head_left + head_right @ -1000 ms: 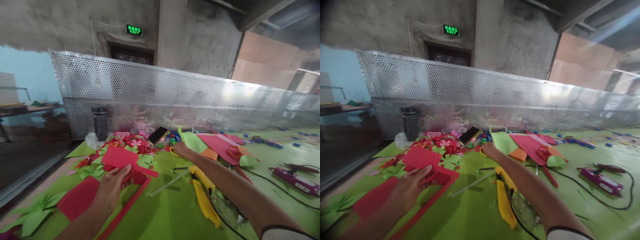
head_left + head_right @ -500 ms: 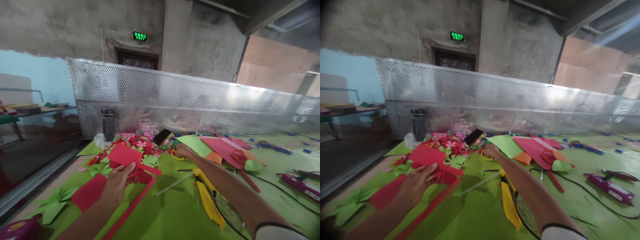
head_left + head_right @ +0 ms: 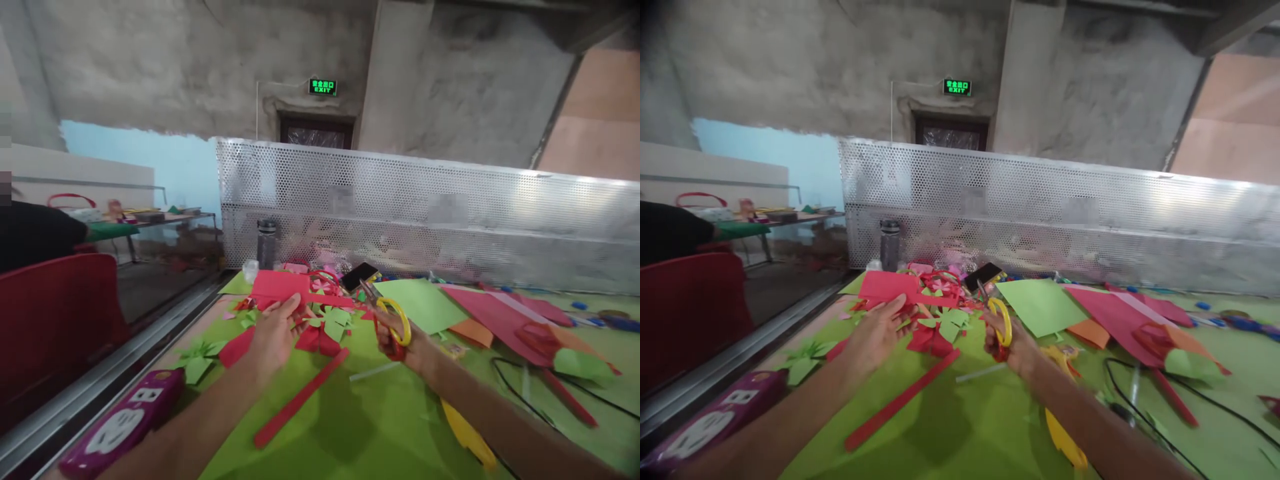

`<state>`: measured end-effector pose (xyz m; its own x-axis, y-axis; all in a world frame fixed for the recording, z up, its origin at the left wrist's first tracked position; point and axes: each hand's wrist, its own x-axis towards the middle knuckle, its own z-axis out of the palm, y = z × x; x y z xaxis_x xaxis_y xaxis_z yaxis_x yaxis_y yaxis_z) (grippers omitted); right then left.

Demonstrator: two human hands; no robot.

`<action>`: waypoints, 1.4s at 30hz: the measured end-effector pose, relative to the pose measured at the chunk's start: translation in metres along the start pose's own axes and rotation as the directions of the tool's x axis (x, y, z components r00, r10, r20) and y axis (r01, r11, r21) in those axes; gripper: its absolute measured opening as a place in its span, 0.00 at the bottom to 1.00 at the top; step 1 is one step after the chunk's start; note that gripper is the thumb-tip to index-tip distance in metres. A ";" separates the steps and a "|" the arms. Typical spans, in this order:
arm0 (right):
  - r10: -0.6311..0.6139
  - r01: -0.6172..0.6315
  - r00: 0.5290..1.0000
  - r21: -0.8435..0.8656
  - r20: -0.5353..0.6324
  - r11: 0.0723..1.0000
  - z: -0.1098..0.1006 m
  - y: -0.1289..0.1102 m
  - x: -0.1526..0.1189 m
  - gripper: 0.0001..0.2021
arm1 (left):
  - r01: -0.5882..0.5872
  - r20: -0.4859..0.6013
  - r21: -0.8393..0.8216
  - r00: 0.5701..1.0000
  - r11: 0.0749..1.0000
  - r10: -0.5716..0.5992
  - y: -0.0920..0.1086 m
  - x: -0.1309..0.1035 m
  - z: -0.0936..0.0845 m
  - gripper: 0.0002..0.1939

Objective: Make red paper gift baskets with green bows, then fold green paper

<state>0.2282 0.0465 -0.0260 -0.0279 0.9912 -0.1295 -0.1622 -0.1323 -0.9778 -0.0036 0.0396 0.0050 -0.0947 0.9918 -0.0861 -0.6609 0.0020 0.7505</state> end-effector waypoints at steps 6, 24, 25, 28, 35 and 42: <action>-0.179 0.156 0.980 0.216 0.092 0.964 0.052 0.007 -0.053 0.20 | -0.073 0.007 -0.051 0.997 0.996 0.073 0.009 -0.005 0.015 0.03; -0.419 0.436 0.897 -0.125 0.138 0.891 0.097 0.012 -0.074 0.25 | -0.167 0.089 -0.145 0.980 0.975 0.181 0.011 -0.024 0.072 0.15; -0.418 0.434 0.899 -0.137 0.131 0.891 0.099 0.010 -0.073 0.25 | -0.168 0.089 -0.146 0.979 0.975 0.182 0.010 -0.023 0.074 0.15; -0.396 0.409 0.912 -0.160 0.104 0.899 0.103 0.007 -0.071 0.26 | -0.175 0.098 -0.146 0.977 0.974 0.190 0.007 -0.019 0.077 0.14; -0.436 0.435 0.899 -0.193 0.042 0.879 0.100 0.012 -0.064 0.21 | -0.184 0.130 -0.145 0.971 0.972 0.203 0.004 -0.017 0.078 0.14; -0.468 0.464 0.883 -0.229 0.041 0.855 0.092 0.017 -0.051 0.19 | -0.154 0.172 -0.138 0.969 0.978 0.176 -0.001 -0.017 0.074 0.10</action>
<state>0.1359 -0.0073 -0.0211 0.0113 0.9366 0.3503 0.0742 0.3486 -0.9343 0.0536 0.0320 0.0547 -0.0804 0.9836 0.1616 -0.7347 -0.1681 0.6572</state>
